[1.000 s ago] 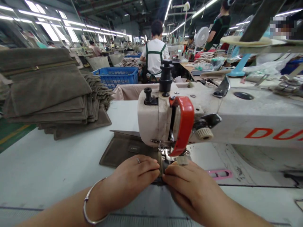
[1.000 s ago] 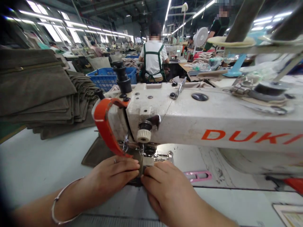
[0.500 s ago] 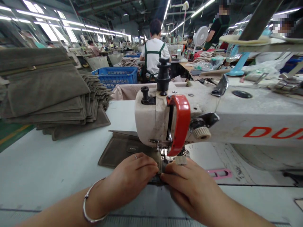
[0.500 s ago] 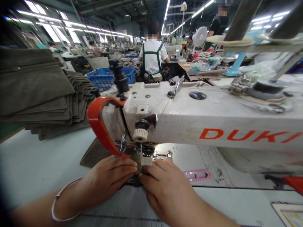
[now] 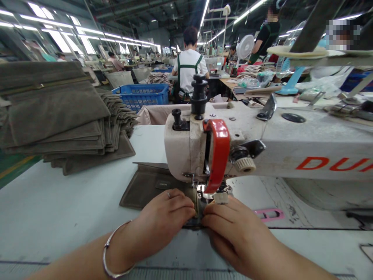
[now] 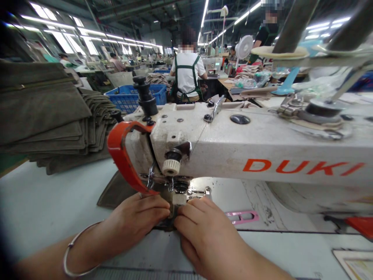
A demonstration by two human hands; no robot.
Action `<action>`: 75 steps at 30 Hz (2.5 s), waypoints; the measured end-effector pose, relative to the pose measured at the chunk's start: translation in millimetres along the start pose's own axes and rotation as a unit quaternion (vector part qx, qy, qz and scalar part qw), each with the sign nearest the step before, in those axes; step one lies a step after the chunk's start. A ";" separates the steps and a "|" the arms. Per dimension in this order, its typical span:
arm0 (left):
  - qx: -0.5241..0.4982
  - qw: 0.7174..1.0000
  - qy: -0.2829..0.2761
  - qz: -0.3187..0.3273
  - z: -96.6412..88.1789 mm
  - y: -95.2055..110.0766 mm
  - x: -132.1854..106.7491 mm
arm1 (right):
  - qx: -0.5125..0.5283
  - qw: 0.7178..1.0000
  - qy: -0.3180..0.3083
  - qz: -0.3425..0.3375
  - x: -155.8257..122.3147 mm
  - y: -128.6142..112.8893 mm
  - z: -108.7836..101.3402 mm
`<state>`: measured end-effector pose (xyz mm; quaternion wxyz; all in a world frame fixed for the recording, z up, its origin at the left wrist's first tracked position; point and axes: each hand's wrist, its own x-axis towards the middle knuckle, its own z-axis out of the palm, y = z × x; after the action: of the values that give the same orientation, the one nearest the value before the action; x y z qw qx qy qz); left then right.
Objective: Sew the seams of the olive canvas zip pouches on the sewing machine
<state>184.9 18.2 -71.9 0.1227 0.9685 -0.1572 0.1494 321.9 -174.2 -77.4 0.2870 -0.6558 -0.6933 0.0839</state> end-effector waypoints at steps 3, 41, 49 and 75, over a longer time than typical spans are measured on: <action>0.002 0.998 0.050 -0.045 2.3 -0.2 -1.5 | -0.007 1.000 0.011 0.003 1.2 -0.6 0.8; -0.007 0.998 -0.047 0.039 7.5 -24.3 -4.1 | -0.108 0.991 0.075 -0.026 6.1 4.6 8.8; -0.002 0.999 -0.037 0.024 0.3 -36.1 13.3 | -0.157 0.985 0.063 0.026 3.0 12.7 21.9; -0.001 0.985 -0.064 -0.161 -16.8 -6.3 28.5 | -0.090 0.992 0.072 0.043 6.9 9.1 18.7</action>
<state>208.7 21.2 -48.2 0.1355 0.9886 -0.0071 0.0655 320.4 -161.6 -95.3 0.2715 -0.7124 -0.6469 -0.0140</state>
